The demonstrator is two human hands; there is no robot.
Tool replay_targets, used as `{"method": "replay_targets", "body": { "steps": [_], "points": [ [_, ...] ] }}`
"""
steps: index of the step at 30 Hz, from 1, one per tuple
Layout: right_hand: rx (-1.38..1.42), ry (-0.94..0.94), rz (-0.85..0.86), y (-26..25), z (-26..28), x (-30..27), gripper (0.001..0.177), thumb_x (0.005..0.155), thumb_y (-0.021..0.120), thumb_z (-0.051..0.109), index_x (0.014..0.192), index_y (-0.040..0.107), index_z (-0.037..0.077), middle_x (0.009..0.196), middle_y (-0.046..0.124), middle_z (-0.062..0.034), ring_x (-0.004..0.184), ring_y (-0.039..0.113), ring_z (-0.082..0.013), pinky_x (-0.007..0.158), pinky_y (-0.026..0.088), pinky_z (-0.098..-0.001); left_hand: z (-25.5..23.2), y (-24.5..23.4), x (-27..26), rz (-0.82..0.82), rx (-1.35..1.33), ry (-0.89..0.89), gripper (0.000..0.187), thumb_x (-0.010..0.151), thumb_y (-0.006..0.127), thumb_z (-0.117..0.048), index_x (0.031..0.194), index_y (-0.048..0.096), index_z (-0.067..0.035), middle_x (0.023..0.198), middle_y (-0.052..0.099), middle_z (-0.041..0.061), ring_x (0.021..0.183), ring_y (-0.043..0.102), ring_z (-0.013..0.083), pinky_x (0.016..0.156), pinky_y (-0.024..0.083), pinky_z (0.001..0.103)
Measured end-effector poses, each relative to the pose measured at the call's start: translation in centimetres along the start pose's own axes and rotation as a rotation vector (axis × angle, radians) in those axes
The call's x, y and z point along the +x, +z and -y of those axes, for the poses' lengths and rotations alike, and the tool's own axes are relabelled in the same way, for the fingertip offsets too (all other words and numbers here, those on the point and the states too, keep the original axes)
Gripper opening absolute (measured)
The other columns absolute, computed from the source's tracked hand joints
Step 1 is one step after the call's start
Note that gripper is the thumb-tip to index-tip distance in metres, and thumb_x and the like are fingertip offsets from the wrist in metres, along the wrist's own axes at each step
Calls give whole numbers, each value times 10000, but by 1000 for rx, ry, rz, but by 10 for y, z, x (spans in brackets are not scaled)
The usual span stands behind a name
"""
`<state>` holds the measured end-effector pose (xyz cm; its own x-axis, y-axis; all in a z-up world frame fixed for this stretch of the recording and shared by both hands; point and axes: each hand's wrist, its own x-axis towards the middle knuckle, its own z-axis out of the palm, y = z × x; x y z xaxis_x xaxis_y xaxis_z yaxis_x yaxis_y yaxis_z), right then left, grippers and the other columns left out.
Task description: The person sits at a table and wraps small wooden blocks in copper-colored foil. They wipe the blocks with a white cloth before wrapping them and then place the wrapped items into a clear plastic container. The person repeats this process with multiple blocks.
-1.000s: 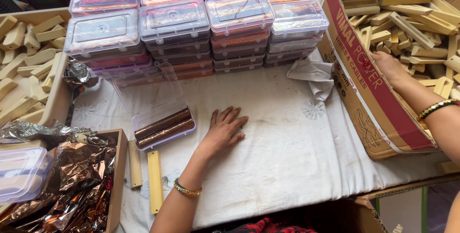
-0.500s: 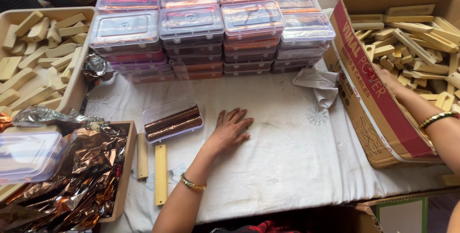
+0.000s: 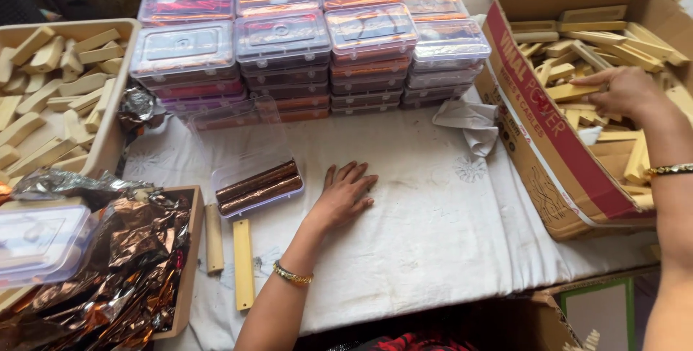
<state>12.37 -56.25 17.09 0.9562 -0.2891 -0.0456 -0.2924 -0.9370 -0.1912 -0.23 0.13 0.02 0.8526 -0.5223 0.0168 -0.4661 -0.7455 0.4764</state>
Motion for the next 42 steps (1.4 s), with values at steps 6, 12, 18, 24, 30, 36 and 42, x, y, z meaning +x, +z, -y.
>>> {"method": "replay_targets", "body": {
  "steps": [6, 12, 18, 24, 30, 36, 42],
  "points": [
    [-59, -259, -255, -42, -32, -40, 364, 980, 807, 127, 1313, 764, 265, 998, 792, -97, 734, 735, -149, 682, 603, -328, -3, -3, -1, 28, 4, -2, 569, 951, 612, -428, 1481, 484, -263, 1645, 297, 19, 1543, 169, 240, 1255, 33, 547],
    [497, -866, -571, -70, 122, -186, 299, 1054, 709, -78, 1323, 697, 52, 1312, 679, -152, 1087, 708, -173, 818, 646, -285, 16, 5, 6, -17, 40, 16, 551, 940, 664, -372, 1449, 523, -216, 1601, 368, 61, 1521, 240, 270, 1234, 96, 559],
    [1308, -950, -23, 77, 204, -191, 315, 959, 640, -46, 1246, 718, 58, 1265, 706, -181, 1054, 765, -269, 718, 651, -300, 30, 13, 8, -286, -1002, 109, 539, 978, 746, -274, 1475, 588, -137, 1486, 638, 133, 1429, 571, 295, 1220, 444, 434],
    [1372, -477, 422, 202, 271, -193, 405, 867, 738, 26, 1270, 697, 38, 1270, 706, -174, 921, 728, -241, 656, 676, -303, 25, 9, 11, -243, -1792, 62, 857, 920, 662, -291, 1585, 121, -308, 1505, 501, 49, 1332, 553, 246, 1129, 487, 450],
    [1103, -458, 425, 225, 297, -193, 503, 903, 761, 161, 1380, 644, 49, 1264, 720, -111, 1001, 721, -182, 872, 627, -302, 50, 28, 20, -484, -1731, -152, 459, 1001, 628, -186, 1421, 459, -108, 1323, 590, 84, 1201, 636, 231, 996, 569, 416],
    [709, -823, 118, 213, 318, -206, 680, 827, 824, 251, 1439, 566, 99, 1258, 690, -141, 1110, 687, -286, 955, 555, -384, 55, 36, 22, -584, -1572, -176, 446, 934, 739, -159, 1325, 548, -61, 1211, 671, 59, 1131, 659, 193, 913, 586, 354],
    [657, -857, 158, 240, 311, -200, 637, 956, 677, 219, 1541, 446, 128, 1339, 631, -164, 1201, 633, -330, 1001, 526, -398, 38, 17, 15, -644, -1453, -206, 530, 900, 782, -156, 1355, 533, -47, 1216, 666, 76, 1095, 666, 167, 890, 618, 338]
  ]
}}
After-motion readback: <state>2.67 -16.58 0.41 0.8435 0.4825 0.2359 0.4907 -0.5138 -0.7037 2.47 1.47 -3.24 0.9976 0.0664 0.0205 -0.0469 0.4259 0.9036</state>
